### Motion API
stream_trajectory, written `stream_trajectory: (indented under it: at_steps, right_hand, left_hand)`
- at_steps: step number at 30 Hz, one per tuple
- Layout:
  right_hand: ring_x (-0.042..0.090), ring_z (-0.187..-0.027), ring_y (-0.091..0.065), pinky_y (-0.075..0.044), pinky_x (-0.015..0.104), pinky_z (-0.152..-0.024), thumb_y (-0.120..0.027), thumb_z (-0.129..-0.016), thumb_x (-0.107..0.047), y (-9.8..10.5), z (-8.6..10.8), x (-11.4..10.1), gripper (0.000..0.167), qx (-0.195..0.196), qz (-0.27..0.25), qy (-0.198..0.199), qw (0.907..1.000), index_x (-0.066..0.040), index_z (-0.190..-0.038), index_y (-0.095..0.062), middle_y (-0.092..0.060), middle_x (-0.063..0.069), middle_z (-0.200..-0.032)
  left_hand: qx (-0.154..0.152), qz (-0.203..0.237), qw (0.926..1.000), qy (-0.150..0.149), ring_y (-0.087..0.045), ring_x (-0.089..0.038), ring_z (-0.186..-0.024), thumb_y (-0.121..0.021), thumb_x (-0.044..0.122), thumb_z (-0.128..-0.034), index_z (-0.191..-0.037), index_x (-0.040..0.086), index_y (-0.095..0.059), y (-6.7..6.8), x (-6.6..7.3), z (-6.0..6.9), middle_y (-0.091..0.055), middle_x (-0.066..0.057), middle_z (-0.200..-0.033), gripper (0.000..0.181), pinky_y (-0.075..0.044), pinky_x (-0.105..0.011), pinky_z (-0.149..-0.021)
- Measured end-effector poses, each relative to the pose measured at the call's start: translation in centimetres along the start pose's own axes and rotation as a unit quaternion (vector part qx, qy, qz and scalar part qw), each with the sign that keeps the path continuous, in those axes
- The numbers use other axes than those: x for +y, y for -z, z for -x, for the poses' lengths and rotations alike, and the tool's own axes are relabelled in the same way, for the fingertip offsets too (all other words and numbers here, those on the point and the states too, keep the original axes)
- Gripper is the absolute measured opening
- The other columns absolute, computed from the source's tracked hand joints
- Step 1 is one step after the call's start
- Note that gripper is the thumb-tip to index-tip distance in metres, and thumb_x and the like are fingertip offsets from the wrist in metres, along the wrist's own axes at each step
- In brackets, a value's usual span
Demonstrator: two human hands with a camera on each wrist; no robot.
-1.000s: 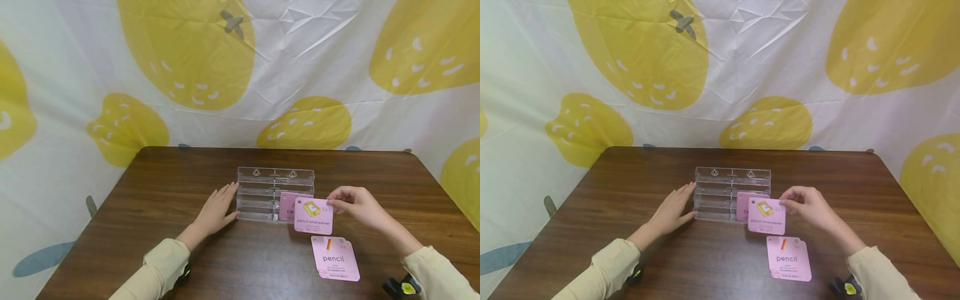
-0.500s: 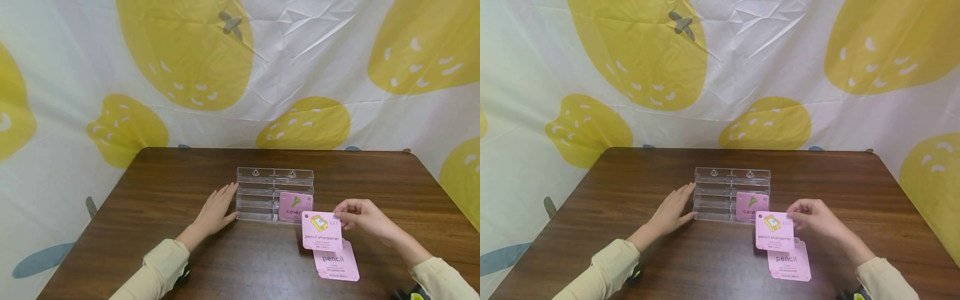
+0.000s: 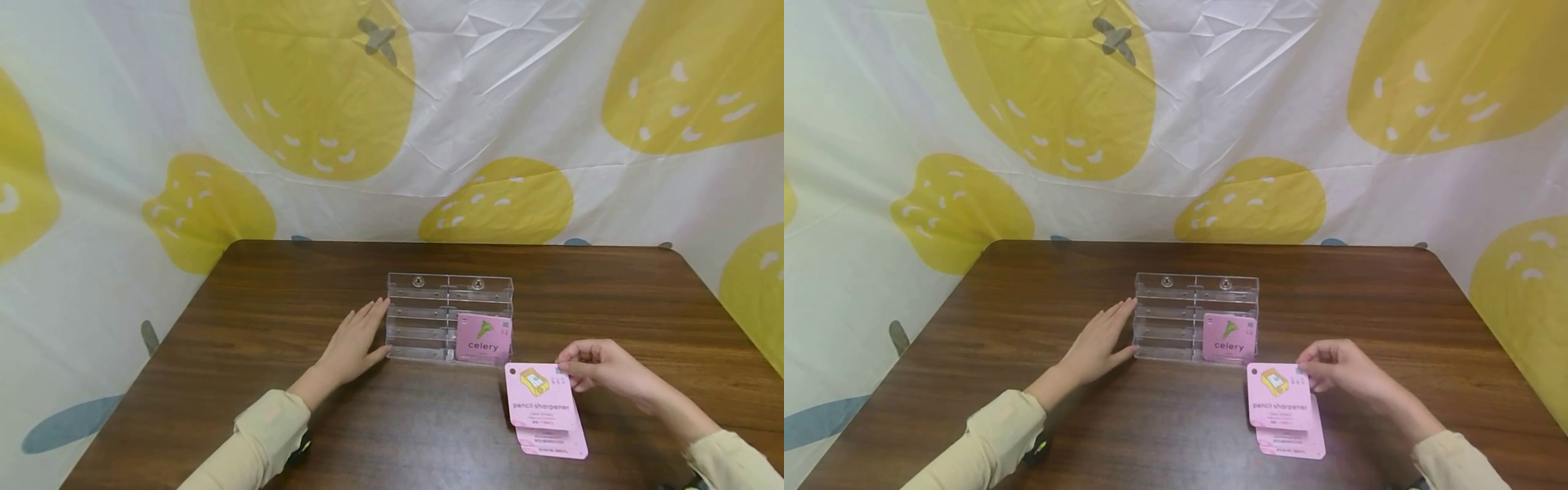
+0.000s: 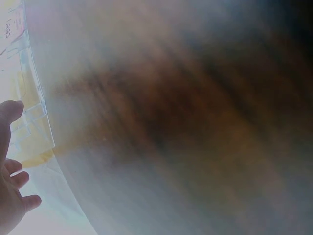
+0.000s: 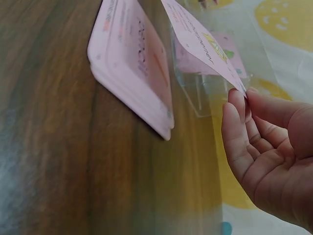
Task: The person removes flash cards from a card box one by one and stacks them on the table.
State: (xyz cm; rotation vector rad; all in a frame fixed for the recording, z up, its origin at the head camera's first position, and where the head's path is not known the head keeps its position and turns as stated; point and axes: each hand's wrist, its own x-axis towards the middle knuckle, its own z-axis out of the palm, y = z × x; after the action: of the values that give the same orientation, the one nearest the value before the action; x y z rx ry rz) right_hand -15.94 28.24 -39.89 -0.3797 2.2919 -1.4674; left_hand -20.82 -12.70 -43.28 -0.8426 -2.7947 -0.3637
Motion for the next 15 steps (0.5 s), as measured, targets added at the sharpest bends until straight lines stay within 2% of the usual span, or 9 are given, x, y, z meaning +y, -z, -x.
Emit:
stream_trajectory:
  at_steps: [6,15]
  right_hand:
    - [0.011,-0.071,-0.059,-0.054,0.030,-0.063,-0.055,-0.090,-0.012,0.1,0.4,1.0,0.030,-0.018,-0.024,-0.025,0.9992,0.016,-0.100,-0.053,-0.061,0.008,-0.084]
    - [0.011,-0.071,-0.057,-0.053,0.028,-0.063,-0.053,-0.091,-0.012,0.4,0.8,2.0,0.029,-0.030,-0.034,-0.025,0.9987,0.016,-0.099,-0.052,-0.060,0.006,-0.084]
  left_hand:
    - [0.001,-0.001,1.0000,-0.001,-0.032,-0.028,-0.130,-0.063,0.032,-0.0845,-0.144,0.005,-0.021,-0.1,0.0,0.0,-0.034,-0.016,-0.143,0.077,-0.029,-0.051,-0.102]
    - [0.001,0.000,1.0000,0.000,-0.032,-0.028,-0.130,-0.063,0.032,-0.0845,-0.144,0.006,-0.020,-0.1,-0.1,0.0,-0.034,-0.016,-0.143,0.078,-0.029,-0.051,-0.102]
